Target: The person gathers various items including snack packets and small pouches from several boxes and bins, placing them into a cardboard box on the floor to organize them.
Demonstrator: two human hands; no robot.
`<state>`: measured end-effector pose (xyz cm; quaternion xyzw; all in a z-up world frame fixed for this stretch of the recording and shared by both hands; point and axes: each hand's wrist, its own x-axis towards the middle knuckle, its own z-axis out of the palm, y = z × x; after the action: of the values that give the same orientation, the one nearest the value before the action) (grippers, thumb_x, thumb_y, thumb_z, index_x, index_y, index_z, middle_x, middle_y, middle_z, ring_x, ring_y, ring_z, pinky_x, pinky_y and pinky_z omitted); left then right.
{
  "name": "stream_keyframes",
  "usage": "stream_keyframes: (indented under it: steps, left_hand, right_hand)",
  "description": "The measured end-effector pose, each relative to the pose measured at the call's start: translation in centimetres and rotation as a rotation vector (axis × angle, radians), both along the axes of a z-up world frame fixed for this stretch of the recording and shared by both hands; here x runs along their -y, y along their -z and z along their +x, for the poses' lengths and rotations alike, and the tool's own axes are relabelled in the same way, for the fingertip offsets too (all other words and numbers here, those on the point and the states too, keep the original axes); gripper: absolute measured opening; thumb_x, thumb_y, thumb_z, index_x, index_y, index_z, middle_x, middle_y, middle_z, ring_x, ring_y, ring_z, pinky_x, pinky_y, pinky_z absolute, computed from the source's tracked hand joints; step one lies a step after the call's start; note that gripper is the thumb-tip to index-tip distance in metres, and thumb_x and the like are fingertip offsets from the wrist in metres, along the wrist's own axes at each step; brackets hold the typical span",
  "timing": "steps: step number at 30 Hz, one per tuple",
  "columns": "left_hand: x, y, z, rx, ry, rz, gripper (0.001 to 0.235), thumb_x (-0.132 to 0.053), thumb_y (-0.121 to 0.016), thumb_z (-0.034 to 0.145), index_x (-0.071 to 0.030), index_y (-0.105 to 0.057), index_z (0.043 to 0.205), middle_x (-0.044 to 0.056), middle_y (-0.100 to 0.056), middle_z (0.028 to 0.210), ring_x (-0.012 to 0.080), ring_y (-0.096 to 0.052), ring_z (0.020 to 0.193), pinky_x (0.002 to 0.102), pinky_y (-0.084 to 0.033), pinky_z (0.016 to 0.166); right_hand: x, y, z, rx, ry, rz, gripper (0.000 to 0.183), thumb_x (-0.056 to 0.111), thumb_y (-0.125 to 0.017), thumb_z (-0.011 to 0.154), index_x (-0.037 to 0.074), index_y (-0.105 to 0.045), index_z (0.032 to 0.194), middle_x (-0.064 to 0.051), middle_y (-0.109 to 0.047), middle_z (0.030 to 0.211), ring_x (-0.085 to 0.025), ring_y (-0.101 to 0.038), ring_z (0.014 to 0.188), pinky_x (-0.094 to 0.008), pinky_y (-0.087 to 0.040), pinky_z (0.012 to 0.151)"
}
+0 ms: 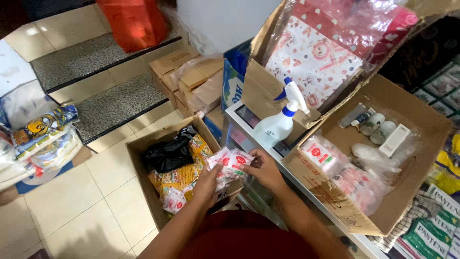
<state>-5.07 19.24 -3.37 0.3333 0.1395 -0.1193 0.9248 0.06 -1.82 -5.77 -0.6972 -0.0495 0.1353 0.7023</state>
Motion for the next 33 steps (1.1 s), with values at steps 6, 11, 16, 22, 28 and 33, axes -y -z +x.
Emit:
stream_keyframes:
  steps: [6,11,16,22,28,33]
  left_hand:
    - [1.0,2.0,0.8,0.242,0.210,0.186,0.040,-0.002,-0.058,0.096,-0.002,-0.055,0.136,0.015,-0.070,0.115,0.0216,-0.072,0.096,0.039,-0.061,0.086]
    - [1.9,1.3,1.6,0.160,0.308,0.198,0.041,-0.005,-0.055,0.098,-0.004,-0.053,0.139,0.013,-0.069,0.121,0.0206,-0.069,0.103,0.036,-0.059,0.088]
    - [1.3,-0.5,1.6,0.130,0.360,-0.111,0.066,0.003,-0.040,0.085,-0.005,-0.045,0.150,0.018,-0.064,0.135,0.0271,-0.067,0.117,0.039,-0.057,0.098]
    - [0.8,-0.9,1.6,0.075,0.469,0.094,0.069,0.004,-0.045,0.092,-0.016,-0.036,0.157,0.010,-0.058,0.143,0.0222,-0.061,0.123,0.037,-0.050,0.101]
    - [2.1,0.9,1.5,0.194,0.375,0.146,0.068,0.006,-0.054,0.095,-0.012,-0.037,0.158,0.011,-0.056,0.145,0.0194,-0.057,0.128,0.033,-0.047,0.107]
    - [2.8,1.4,1.4,0.147,0.278,0.138,0.071,0.008,-0.051,0.091,-0.013,-0.037,0.158,0.011,-0.054,0.146,0.0220,-0.057,0.126,0.035,-0.048,0.103]
  right_hand:
    - [2.2,-2.2,-1.1,0.066,-0.131,-0.058,0.029,0.003,-0.076,0.091,0.004,-0.061,0.116,-0.002,-0.068,0.106,-0.009,-0.063,0.096,-0.026,-0.053,0.082]
    - [2.9,-3.1,-1.7,0.035,-0.119,-0.107,0.028,0.007,-0.072,0.094,0.004,-0.061,0.120,-0.007,-0.069,0.109,-0.012,-0.062,0.101,-0.029,-0.053,0.087]
    - [2.8,-2.7,-1.9,-0.022,0.033,0.055,0.041,0.005,-0.071,0.091,0.000,-0.056,0.129,-0.011,-0.069,0.122,-0.018,-0.066,0.115,-0.032,-0.054,0.098]
    - [3.5,-3.3,-2.9,-0.175,-0.007,0.694,0.053,0.008,-0.068,0.092,0.000,-0.050,0.141,-0.011,-0.066,0.127,-0.022,-0.067,0.113,-0.039,-0.055,0.097]
    - [2.1,-1.5,-2.8,-0.110,0.142,0.443,0.046,0.007,-0.070,0.100,-0.009,-0.051,0.139,-0.015,-0.066,0.122,-0.023,-0.065,0.112,-0.039,-0.054,0.099]
    - [0.7,-0.2,-3.0,-0.256,0.171,0.228,0.041,0.011,-0.062,0.099,0.002,-0.052,0.138,-0.008,-0.067,0.118,-0.015,-0.064,0.107,-0.034,-0.053,0.091]
